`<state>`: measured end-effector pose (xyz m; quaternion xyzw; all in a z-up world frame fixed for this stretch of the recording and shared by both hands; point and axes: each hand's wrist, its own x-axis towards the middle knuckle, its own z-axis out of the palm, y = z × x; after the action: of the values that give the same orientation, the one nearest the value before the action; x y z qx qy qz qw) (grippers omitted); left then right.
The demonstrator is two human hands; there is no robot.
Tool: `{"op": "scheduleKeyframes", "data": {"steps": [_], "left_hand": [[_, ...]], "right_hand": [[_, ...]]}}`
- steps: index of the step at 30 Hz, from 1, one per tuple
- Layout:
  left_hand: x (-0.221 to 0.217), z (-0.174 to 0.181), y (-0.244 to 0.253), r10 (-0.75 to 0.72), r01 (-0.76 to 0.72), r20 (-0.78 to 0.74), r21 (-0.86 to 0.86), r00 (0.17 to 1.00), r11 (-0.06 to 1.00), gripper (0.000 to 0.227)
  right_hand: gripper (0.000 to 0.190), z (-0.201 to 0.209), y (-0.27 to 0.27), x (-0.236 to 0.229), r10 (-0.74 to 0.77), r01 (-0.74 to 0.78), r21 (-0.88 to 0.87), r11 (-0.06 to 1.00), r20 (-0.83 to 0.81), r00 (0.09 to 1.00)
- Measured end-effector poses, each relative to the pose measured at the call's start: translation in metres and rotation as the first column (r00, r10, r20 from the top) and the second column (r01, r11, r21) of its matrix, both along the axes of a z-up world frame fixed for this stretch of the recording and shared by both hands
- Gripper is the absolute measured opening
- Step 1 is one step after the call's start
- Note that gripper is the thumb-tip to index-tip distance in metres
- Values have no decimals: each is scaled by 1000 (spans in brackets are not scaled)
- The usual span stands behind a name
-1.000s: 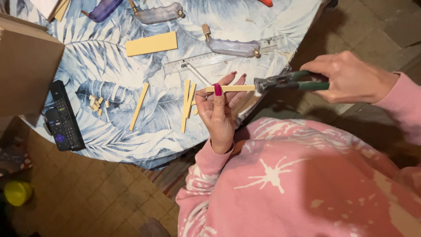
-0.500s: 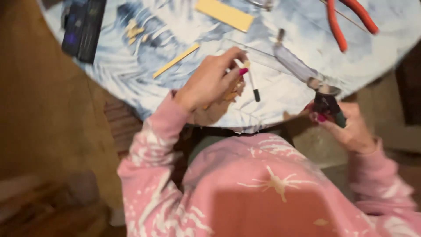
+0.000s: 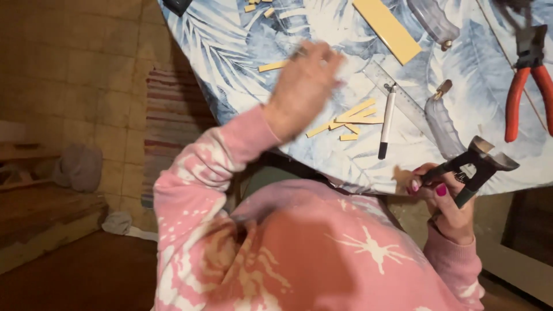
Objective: Cutting and measuring small wooden strips using pliers and a ruler for a craft project.
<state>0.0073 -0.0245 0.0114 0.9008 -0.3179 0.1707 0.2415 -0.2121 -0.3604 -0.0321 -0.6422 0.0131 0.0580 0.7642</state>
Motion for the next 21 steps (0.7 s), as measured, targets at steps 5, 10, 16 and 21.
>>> {"op": "scheduleKeyframes", "data": {"steps": [5, 10, 16, 21], "left_hand": [[30, -15, 35, 125, -128, 28, 126, 992, 984, 27], [31, -34, 35, -59, 58, 145, 11, 988, 998, 21], [26, -19, 10, -190, 184, -92, -70, 977, 980, 16], [13, 16, -28, -674, 190, -584, -675, 454, 713, 50]], "right_hand": [[56, 4, 3, 0, 14, -14, 42, 999, 8, 1000], [58, 13, 2, -4, -5, 5, 1, 1000, -5, 1000], [48, 36, -4, -8, -57, 74, -212, 975, 81, 995], [32, 27, -19, -9, -31, 105, -572, 813, 138, 990]]}}
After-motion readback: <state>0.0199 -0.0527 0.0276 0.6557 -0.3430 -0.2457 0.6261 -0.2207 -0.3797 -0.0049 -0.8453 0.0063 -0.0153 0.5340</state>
